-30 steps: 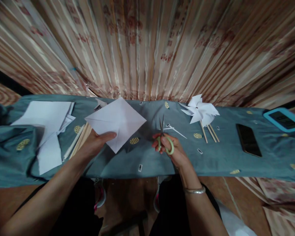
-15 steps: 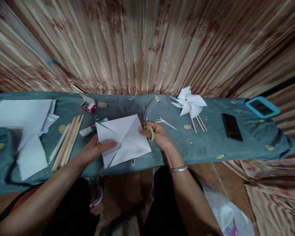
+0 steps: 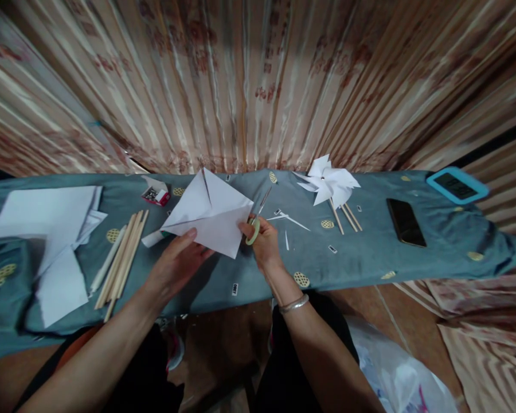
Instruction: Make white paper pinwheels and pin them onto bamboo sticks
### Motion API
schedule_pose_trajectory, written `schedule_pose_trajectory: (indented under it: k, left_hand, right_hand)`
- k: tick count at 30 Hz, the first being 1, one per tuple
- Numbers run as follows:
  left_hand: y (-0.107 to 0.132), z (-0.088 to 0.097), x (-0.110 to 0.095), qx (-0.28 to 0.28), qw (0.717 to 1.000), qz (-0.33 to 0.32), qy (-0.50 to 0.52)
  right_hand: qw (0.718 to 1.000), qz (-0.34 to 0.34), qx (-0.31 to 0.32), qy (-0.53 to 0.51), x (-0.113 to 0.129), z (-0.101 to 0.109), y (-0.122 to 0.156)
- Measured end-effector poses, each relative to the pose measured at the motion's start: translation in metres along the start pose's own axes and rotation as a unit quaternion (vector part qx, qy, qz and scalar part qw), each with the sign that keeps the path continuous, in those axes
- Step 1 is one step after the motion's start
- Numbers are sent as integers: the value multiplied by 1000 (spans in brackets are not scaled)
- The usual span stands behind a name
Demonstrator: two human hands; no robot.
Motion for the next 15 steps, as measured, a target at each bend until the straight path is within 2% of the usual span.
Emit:
schedule_pose_trajectory:
  k: [4,7,10,15]
  left_hand:
    - [-5,4,5,-110,993,-34,15]
    - [-10,8,0,-146,988,-50,25]
    - [-15,11,-11,-157,984,-79,29]
    - [-23,14,-31,-155,978,-135,38]
  right_hand:
    - [999,22,8,46,2,-5,7]
    - [992,35,41,111,7,0,17]
    - [977,23,135,161,9,9,30]
    - [932,-54,292,207,0,17,49]
Point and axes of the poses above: each hand's wrist, its own y-axis away from the middle knuckle, its own z-axis out of the back of the hand, x = y × z, the point moved 2 cm from there along -y, towards the middle knuckle, and after that the axes turned 12 degrees about y, right-handed, at the moved point
